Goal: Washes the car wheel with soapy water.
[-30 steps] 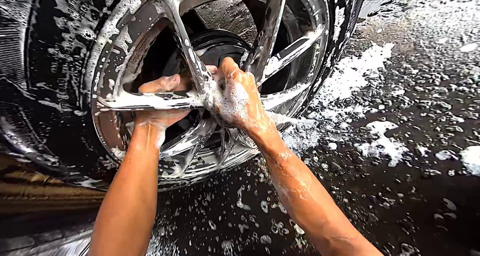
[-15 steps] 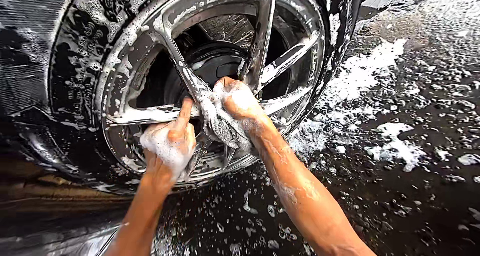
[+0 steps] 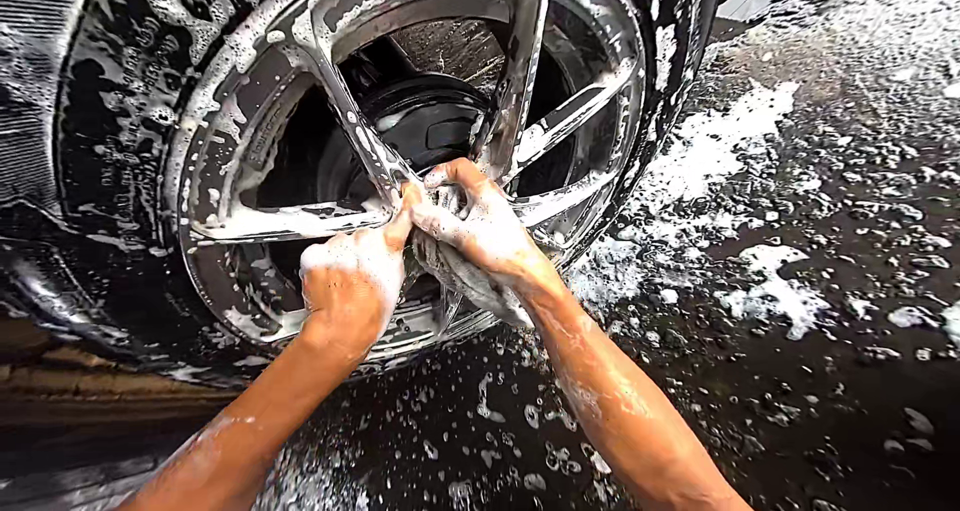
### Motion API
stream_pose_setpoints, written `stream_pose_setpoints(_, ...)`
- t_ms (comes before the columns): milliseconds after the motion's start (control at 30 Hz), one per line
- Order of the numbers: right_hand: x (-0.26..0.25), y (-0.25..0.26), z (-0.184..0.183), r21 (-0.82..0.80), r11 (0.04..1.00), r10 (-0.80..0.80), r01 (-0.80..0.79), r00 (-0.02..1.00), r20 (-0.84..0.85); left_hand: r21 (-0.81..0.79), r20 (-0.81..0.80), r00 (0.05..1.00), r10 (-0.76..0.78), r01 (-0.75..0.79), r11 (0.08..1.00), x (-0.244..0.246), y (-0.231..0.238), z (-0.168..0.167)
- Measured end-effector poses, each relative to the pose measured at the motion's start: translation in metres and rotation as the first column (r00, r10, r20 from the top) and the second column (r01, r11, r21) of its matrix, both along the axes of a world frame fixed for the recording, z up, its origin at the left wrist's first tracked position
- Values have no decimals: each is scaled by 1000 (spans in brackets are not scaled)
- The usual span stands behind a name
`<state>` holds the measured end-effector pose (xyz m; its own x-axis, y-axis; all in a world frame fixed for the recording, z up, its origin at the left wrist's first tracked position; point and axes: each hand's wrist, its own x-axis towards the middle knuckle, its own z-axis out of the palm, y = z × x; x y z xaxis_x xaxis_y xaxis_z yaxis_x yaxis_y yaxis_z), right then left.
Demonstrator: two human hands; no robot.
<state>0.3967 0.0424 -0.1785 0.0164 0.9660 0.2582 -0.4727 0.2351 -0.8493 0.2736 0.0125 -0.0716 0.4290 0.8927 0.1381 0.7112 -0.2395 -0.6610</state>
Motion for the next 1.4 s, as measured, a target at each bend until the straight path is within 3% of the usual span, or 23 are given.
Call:
stream_pose_setpoints(67, -6, 0, -3, 84, 985, -155, 148, 985, 78, -20, 41, 987, -155, 156, 988, -15, -3, 3)
stream_pose_setpoints(133, -7, 4, 1, 160, 957, -267, 241, 948, 170, 98, 227, 867, -443, 432, 896, -43, -11, 5)
stream_pose_setpoints(200, -6, 10, 10, 271, 910, -382, 314, 889, 251, 281, 499, 715, -490, 402, 872, -61, -21, 5)
stream_pose_setpoints(267, -14, 20, 18, 386, 821, -535, 421, 802, 266, 307, 774, 476, -418, 295, 905, -61, -15, 6)
stream_pose_setpoints(367, -25, 15, 33, 387, 784, -602, 485, 746, 285, 271, 962, -112, -247, 323, 907, -49, -5, -9)
stream_pose_setpoints(433, -28, 15, 31, 268, 813, -575, 517, 784, 235, 265, 877, -469, -107, 285, 921, -48, -6, -22)
stream_pose_setpoints(467, -27, 17, 28, 187, 840, -541, 509, 812, 218, 211, 817, -577, -12, 279, 937, -48, -3, -25)
stream_pose_setpoints(533, -23, 17, 24, 107, 872, -490, 478, 845, 216, 55, 685, -683, 253, 396, 917, -45, 10, -23)
stream_pose_setpoints(600, -25, 16, 26, 74, 874, -483, 481, 838, 256, -23, 592, -649, 478, 579, 815, -46, 32, -17)
stream_pose_setpoints(733, -27, 14, 25, 59, 875, -476, 480, 833, 283, -150, 489, -607, 627, 649, 746, -40, 65, -4)
stream_pose_setpoints(867, -21, 12, 16, 48, 939, -343, 340, 919, 195, -426, 620, -303, 724, 645, 635, -45, 76, 13)
stream_pose_setpoints(967, -21, 16, 13, 31, 938, -344, 346, 914, 215, -547, 696, -79, 713, 585, 599, -44, 85, 23)
stream_pose_setpoints(1067, -21, 8, 18, -14, 917, -373, 399, 868, 329, -591, 756, 87, 649, 516, 620, -39, 81, 30)
stream_pose_setpoints(1167, -18, -7, 35, -83, 911, -300, 404, 788, 538, -681, 730, 254, 634, 344, 647, -39, 77, 37)
stream_pose_setpoints(1200, -17, -11, 42, -108, 916, -248, 387, 757, 604, -690, 721, 238, 650, 324, 647, -36, 73, 39)
stream_pose_setpoints(1233, -15, -14, 49, -135, 924, -197, 359, 745, 637, -680, 719, 154, 678, 362, 638, -35, 70, 37)
stream_pose_setpoints(1333, -3, -16, 70, -133, 939, -183, 317, 789, 586, -506, 598, -329, 731, 553, 662, -35, 64, 20)
stream_pose_setpoints(1400, 5, -13, 79, -61, 933, -278, 354, 819, 503, -316, 513, -556, 654, 586, 746, -32, 64, 5)
